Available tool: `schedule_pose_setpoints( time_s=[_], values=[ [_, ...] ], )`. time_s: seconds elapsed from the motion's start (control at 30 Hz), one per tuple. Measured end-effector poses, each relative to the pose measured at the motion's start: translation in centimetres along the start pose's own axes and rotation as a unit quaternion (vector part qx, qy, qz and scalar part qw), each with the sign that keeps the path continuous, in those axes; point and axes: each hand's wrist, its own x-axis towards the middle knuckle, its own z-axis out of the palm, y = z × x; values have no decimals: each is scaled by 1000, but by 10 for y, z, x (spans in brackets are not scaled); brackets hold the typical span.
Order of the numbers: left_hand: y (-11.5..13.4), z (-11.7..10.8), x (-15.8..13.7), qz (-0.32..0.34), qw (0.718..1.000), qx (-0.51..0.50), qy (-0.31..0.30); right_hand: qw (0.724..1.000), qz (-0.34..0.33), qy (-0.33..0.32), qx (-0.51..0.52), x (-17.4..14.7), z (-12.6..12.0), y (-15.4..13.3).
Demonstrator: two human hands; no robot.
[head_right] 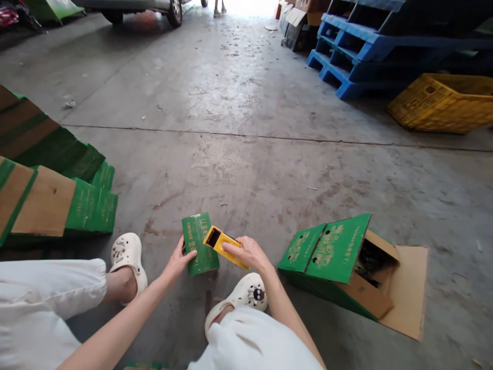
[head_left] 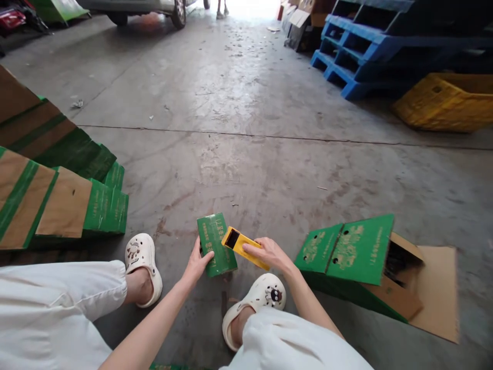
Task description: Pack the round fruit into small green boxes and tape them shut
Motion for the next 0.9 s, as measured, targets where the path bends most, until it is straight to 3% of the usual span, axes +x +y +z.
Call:
schedule_pose_setpoints(
  time_s=[0.13,0.23,0.3,0.43,0.57,0.9],
  values=[
    [27,1,27,9,999,-14,-45,997,-23,-47,48,-2,3,6],
    [46,-1,39,16,999,40,20,996,-39,-61,54,-1,0,3],
    [54,-1,36,-19,999,28,27,994,-47,-73,61,1,-3,0],
    [66,2,19,-160,975,-121,-96,990,-57,-102,77,3,-10,-9],
    [80,5,10,-205,937,-216,-183,989,-59,-121,66,2,-18,-19],
    [83,4,8,-223,918,-268,-188,985,-66,-146,61,5,-19,-26]
  ],
)
